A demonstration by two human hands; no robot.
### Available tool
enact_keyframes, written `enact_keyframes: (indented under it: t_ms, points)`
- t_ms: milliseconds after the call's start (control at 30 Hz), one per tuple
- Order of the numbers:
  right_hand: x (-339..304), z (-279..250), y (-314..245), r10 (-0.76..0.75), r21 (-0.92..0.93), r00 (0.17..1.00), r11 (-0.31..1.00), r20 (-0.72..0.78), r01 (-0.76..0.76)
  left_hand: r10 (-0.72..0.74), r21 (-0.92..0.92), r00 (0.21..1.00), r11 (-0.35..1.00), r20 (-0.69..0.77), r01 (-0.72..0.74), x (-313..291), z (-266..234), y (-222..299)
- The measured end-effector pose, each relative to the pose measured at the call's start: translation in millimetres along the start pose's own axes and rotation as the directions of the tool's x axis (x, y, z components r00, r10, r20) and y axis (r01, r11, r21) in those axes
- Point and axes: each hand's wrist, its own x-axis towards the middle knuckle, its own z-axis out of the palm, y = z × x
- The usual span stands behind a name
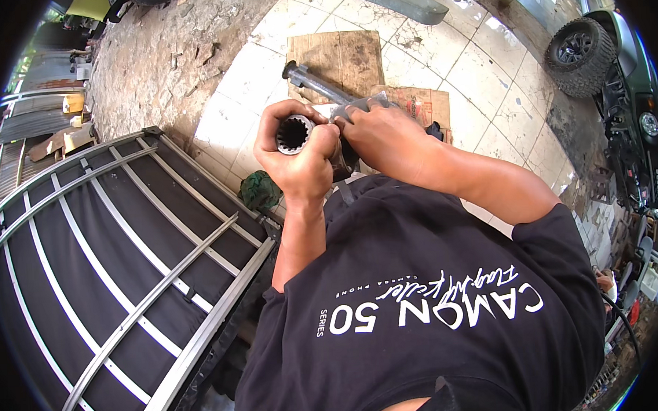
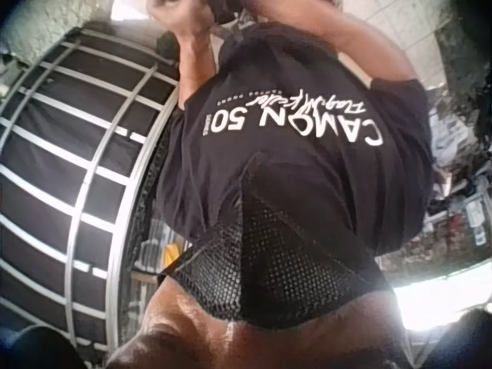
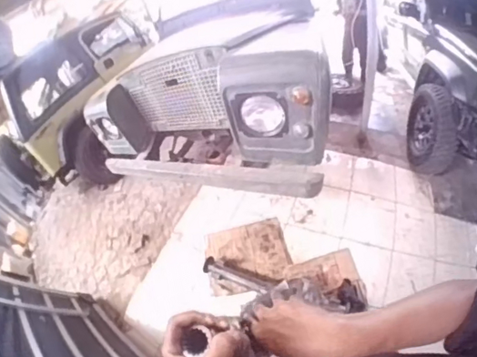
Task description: The person holds a cylindrical metal part in their left hand and uses a piece of sandpaper in their right hand to sand the exterior surface. They rotate the part to sand different sections, focusing on the edges and body of the metal component.
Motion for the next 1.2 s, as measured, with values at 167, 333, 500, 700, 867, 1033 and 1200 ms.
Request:
enact_keyframes:
  t_ms: [167,333,500,700,867,1033,1200]
  points:
    - [-29,2,-11,-0.060,-0.109,0.969,0.993,-0.240,0.034,0.046,-0.045,0.998,0.998,-0.041,-0.047,3,-10,-9]
    - [14,0,-1,0.070,0.051,0.984,0.995,0.166,-0.080,0.085,0.005,0.996,0.996,-0.025,-0.085,1,-9,-5]
    - [-18,-8,-9,0.069,0.006,0.996,0.998,0.051,-0.069,-0.014,-0.132,0.995,0.991,-0.103,0.000,-4,-15,0]
    - [-8,1,-12,0.069,0.050,0.996,0.996,0.058,-0.072,0.050,0.006,0.998,0.999,-0.040,-0.050,-8,-12,-3]
    - [-22,-4,-15,-0.023,0.035,0.997,0.999,-0.077,0.026,0.076,-0.125,0.992,0.988,-0.104,-0.088,-5,-19,0]
    - [-24,2,-18,0.034,0.023,0.998,0.999,-0.048,-0.033,0.116,0.037,0.992,0.993,-0.052,-0.114,-10,-13,-4]
    - [-15,-10,-14,0.017,0.139,0.995,0.990,0.100,-0.031,0.106,-0.015,0.991,0.994,-0.080,-0.107,-9,-22,-6]
